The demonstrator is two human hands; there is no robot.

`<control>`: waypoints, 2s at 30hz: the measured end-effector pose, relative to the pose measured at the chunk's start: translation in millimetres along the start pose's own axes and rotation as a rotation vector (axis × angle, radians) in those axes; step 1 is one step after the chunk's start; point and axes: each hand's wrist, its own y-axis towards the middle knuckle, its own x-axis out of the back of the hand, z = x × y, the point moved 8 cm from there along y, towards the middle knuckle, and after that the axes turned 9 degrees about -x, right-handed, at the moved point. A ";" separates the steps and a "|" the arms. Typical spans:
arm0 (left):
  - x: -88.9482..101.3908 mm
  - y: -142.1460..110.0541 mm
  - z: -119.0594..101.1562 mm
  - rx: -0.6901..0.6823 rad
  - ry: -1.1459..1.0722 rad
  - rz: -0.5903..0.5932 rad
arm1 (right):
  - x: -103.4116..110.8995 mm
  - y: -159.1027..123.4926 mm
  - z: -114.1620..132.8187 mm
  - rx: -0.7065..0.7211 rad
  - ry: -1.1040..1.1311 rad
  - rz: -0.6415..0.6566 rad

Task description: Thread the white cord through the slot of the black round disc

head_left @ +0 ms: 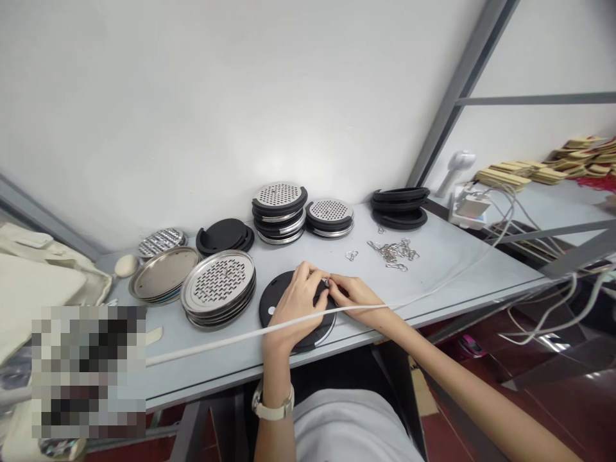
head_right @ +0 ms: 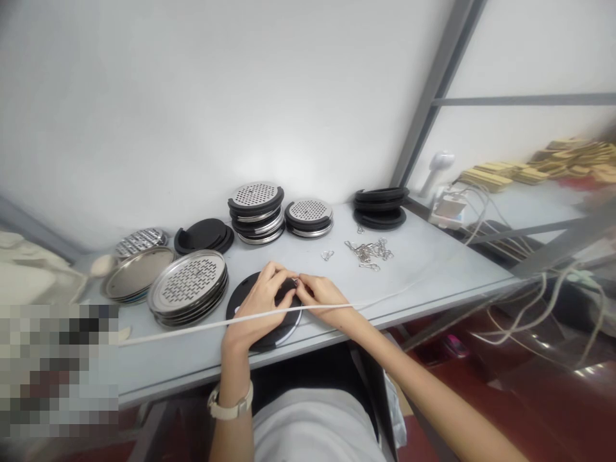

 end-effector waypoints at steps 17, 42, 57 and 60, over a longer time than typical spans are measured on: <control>2.8 0.6 -2.2 -0.006 -0.094 0.026 | 0.3 1.0 -0.3 -0.025 -0.042 -0.005; 32.5 -5.1 12.5 0.144 0.076 -0.307 | 3.9 -0.6 5.3 -0.009 -0.064 -0.029; 28.0 -7.1 9.8 0.165 -0.167 -0.311 | 2.5 -0.3 4.2 -0.005 -0.075 -0.026; 23.8 -6.9 10.6 0.170 -0.177 -0.261 | 2.1 -0.5 3.2 -0.010 -0.070 -0.023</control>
